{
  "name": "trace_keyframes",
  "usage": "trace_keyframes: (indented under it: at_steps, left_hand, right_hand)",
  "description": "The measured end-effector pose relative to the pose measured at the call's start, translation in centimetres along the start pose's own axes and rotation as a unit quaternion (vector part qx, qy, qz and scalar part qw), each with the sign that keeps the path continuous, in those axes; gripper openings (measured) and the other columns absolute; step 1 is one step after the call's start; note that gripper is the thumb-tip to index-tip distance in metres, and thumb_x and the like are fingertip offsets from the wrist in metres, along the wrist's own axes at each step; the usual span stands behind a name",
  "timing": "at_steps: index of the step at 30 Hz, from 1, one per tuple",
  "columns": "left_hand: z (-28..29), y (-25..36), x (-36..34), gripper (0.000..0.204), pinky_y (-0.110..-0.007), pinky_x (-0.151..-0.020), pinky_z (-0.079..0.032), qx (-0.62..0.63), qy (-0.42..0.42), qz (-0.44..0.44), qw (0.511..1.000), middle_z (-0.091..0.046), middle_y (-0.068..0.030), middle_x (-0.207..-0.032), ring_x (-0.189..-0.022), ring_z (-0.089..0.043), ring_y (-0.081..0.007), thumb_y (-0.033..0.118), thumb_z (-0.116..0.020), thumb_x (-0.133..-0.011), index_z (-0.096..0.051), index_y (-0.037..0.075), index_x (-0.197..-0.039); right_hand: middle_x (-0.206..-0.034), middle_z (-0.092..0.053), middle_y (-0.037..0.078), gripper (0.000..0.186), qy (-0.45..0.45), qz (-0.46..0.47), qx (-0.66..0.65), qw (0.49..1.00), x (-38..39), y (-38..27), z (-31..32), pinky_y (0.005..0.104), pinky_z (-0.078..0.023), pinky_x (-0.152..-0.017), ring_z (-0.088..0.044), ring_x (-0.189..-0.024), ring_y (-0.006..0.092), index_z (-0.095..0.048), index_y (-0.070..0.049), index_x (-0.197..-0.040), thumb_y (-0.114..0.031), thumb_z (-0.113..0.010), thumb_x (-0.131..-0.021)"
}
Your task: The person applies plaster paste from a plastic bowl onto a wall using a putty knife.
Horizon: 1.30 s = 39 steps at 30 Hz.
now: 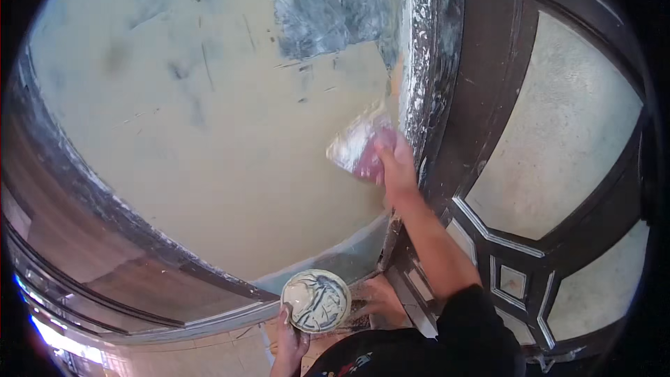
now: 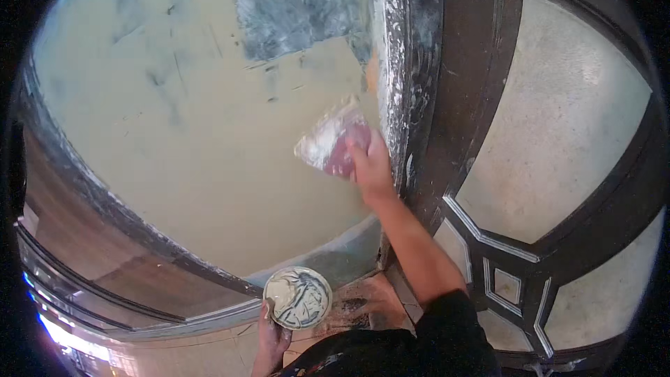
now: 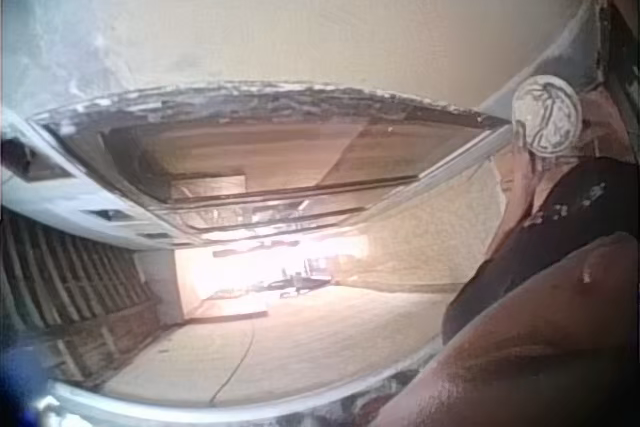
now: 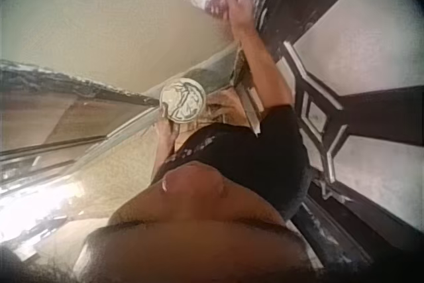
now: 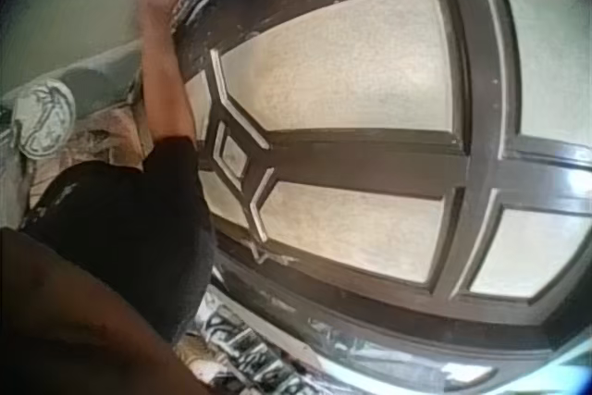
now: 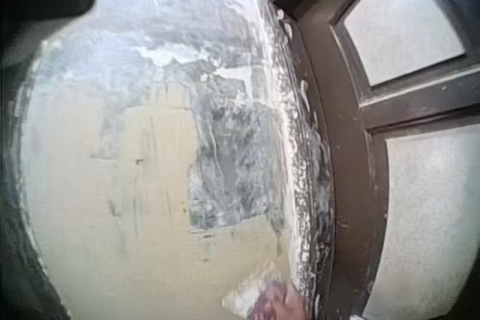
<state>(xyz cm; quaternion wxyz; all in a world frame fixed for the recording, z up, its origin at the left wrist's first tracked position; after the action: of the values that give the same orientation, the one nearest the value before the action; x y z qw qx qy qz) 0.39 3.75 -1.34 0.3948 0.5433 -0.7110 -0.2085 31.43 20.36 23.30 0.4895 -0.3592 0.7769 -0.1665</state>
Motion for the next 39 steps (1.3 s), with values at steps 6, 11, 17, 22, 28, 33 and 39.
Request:
trace_keyframes:
  at_steps: [6, 11, 17, 22, 28, 33, 39]
  left_hand:
    - [4.3, 1.5, 5.2, 0.043, -0.042, -0.098, -0.052, 0.089, -0.013, -0.031, 0.995, -0.055, -0.0137, -0.133, -0.119, -0.059, -0.027, 0.031, -0.041, -0.103, -0.042, 0.005, -0.137]
    - [7.1, 0.4, 6.4, 0.038, -0.039, -0.094, -0.055, 0.123, -0.006, -0.018, 0.992, -0.06, -0.0124, -0.127, -0.112, -0.063, -0.0238, 0.029, -0.038, -0.104, -0.046, 0.005, -0.132]
    - [9.8, 2.0, 8.2, 0.042, -0.04, -0.097, -0.053, 0.09, -0.007, -0.026, 0.996, -0.055, -0.0143, -0.134, -0.118, -0.06, -0.0263, 0.027, -0.037, -0.104, -0.039, 0.005, -0.14]
    - [11.8, 2.8, 8.6, 0.046, -0.04, -0.101, -0.05, 0.104, -0.002, -0.042, 0.994, -0.052, -0.0145, -0.138, -0.122, -0.056, -0.0275, 0.029, -0.039, -0.103, -0.037, 0.004, -0.143]
    - [12.6, 3.1, 10.5, 0.047, -0.039, -0.099, -0.051, 0.106, 0.028, -0.074, 0.991, -0.054, -0.0144, -0.136, -0.119, -0.058, -0.0265, 0.032, -0.036, -0.104, -0.04, 0.003, -0.141]
    - [14.5, 3.1, 11.4, 0.046, -0.04, -0.099, -0.052, 0.131, 0.035, -0.074, 0.988, -0.054, -0.016, -0.135, -0.119, -0.059, -0.0276, 0.031, -0.034, -0.104, -0.04, 0.002, -0.14]
    - [14.3, 4.5, 10.9, 0.042, -0.039, -0.097, -0.054, 0.143, 0.044, -0.087, 0.985, -0.057, -0.0152, -0.132, -0.116, -0.061, -0.0264, 0.027, -0.039, -0.103, -0.043, 0.002, -0.137]
  right_hand:
    - [-0.108, -0.062, 0.013, 0.037, 0.113, 0.022, 0.213, 0.97, -2.9, 0.9, -4.5, 0.0342, -0.047, -0.085, -0.059, -0.099, 0.0192, -0.052, 0.002, -0.121, -0.023, -0.06, -0.096]
    - [-0.113, -0.061, 0.008, 0.038, 0.225, -0.13, 0.197, 0.945, 10.9, 12.4, 1.9, 0.0315, -0.047, -0.09, -0.058, -0.104, 0.0175, -0.052, 0.0, -0.129, -0.02, -0.058, -0.097]
    - [-0.095, -0.06, -0.001, 0.028, 0.248, -0.251, 0.095, 0.931, 16.5, 13.0, 2.9, 0.0227, -0.048, -0.064, -0.058, -0.078, 0.0081, -0.055, -0.009, -0.119, -0.023, -0.059, -0.095]
    - [-0.086, -0.057, -0.003, 0.019, 0.142, -0.06, 0.155, 0.976, 0.8, 2.0, -6.8, 0.0226, -0.034, -0.045, -0.048, -0.063, 0.0045, -0.055, -0.009, -0.109, -0.021, -0.057, -0.095]
    - [-0.097, -0.06, 0.004, 0.03, 0.148, -0.033, 0.134, 0.979, 1.3, 5.2, -7.4, 0.0274, -0.045, -0.065, -0.055, -0.079, 0.011, -0.053, -0.001, -0.118, -0.018, -0.057, -0.094]
    - [-0.113, -0.059, 0.007, 0.036, 0.194, -0.263, 0.213, 0.921, 20.7, 18.1, 0.0, 0.0307, -0.05, -0.084, -0.058, -0.098, 0.0159, -0.051, -0.003, -0.128, -0.016, -0.056, -0.095]
    - [-0.089, -0.056, -0.002, 0.026, 0.243, -0.29, 0.026, 0.925, 19.1, 14.1, -5.7, 0.021, -0.047, -0.065, -0.055, -0.076, 0.0065, -0.052, -0.014, -0.121, -0.021, -0.057, -0.096]
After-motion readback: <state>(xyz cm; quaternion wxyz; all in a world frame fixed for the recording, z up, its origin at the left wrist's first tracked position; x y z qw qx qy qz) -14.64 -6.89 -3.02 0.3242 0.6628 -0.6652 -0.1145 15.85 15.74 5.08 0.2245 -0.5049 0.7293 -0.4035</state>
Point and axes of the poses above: each hand's wrist, its own x-axis away from the middle knuckle, its own z-axis out of the back of the hand, y = z × x, the point moved 4 cm from there along -x, towards the middle knuckle
